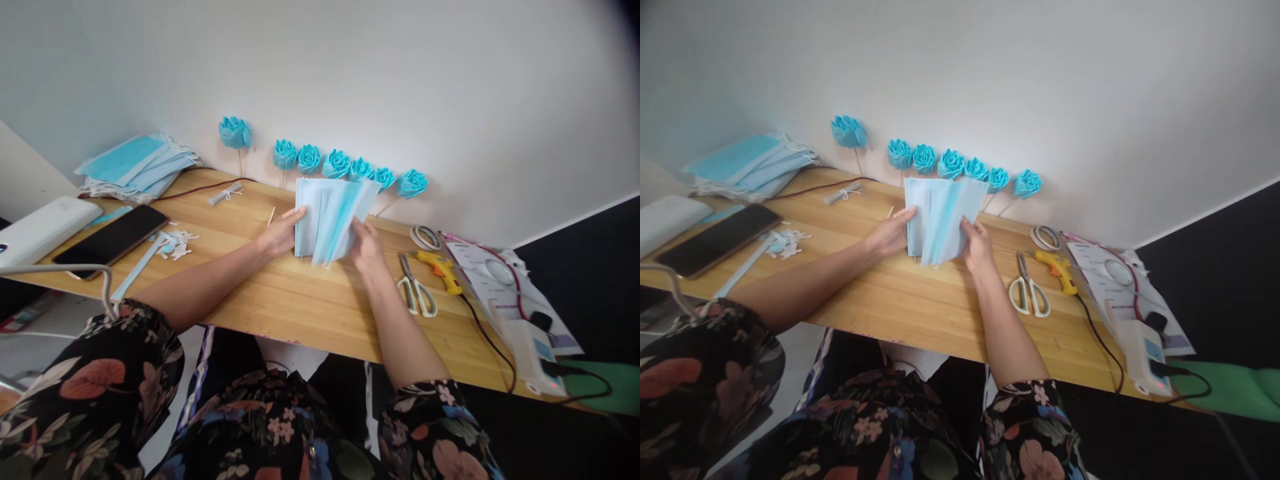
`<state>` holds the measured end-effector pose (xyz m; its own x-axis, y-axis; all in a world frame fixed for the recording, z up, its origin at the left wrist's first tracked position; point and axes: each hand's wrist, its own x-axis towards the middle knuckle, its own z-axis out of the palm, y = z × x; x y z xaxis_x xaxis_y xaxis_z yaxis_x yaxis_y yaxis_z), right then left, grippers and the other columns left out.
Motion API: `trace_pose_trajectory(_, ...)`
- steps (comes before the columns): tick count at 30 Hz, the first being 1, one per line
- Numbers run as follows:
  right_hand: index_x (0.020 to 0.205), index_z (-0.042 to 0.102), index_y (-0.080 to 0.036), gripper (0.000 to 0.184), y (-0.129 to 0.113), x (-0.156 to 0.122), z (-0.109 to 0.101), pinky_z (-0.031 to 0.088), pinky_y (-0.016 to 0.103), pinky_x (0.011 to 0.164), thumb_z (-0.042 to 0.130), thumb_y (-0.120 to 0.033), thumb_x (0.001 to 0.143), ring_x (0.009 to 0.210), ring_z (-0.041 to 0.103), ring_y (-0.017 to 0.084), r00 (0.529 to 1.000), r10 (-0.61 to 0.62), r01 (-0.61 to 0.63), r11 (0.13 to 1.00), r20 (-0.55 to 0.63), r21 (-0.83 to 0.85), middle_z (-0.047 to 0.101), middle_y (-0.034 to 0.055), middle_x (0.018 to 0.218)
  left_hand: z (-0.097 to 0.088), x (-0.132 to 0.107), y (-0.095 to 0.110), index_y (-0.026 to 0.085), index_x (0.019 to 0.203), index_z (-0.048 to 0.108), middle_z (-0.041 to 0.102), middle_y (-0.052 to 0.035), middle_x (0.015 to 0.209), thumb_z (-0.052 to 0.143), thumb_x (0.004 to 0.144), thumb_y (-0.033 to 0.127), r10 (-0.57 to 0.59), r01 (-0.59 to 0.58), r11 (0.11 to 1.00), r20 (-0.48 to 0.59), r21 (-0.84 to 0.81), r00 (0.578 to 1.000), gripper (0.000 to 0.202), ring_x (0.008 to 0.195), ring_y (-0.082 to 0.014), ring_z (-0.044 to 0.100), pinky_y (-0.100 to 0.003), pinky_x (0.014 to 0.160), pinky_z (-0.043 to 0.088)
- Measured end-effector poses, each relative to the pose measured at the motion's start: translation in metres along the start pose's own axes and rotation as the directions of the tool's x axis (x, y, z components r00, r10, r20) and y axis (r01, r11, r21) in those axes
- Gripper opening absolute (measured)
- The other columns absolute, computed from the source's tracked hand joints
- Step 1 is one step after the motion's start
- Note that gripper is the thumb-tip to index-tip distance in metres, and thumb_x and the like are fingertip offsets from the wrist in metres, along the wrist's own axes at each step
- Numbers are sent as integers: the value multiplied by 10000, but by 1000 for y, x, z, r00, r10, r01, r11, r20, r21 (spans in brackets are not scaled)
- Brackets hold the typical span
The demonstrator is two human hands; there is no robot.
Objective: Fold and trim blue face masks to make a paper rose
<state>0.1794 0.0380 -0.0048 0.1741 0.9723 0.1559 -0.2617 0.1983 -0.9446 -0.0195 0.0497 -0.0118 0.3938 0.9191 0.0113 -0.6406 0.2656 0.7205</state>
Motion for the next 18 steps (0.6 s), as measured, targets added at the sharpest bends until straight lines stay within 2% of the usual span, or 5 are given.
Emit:
trace_pose_trajectory(2,774,691,-207,411,6,-3,7,579,352,760,873,-491,539,743,691,192,999,39,-40,999,-31,-34,765,-2,771,3,-1,0,149,1091,709,751,-118,1111,696,875,357,-14,14,1000,13,1,1000,300,1187,-306,650,-474,1100,458)
trace_pose_trajectory(4,774,682,-199,376,8,-6,11,548,317,729,851,-468,573,726,665,169,999,33,-36,995,-40,-92,754,-12,765,5,-2,0,142,1100,712,749,-123,1115,687,883,347,-20,19,1000,31,3,999,299,1191,-307,648,-472,1096,458)
trace_pose_trajectory(8,837,652,-202,280,7,-10,13,504,271,741,774,-394,674,756,631,143,994,-100,89,977,-48,-194,728,-34,792,5,-2,0,143,1047,730,758,-119,1080,703,870,340,-19,19,1000,42,2,999,267,1198,-316,644,-473,1104,447)
trace_pose_trajectory(13,964,642,-213,278,5,-10,12,489,259,803,734,-322,726,832,628,141,973,-232,222,942,-9,-253,718,-29,890,4,-2,-1,131,1024,732,763,-121,1050,720,854,332,-14,14,1000,30,1,999,263,1183,-320,650,-477,1099,447)
trace_pose_trajectory(18,882,652,-217,193,1,-14,11,479,254,761,711,-357,764,753,581,138,960,-279,261,882,11,-393,678,-43,795,4,-2,-1,142,1072,721,751,-121,1108,730,841,319,15,-15,1000,24,17,1000,290,1172,-304,655,-454,1076,463)
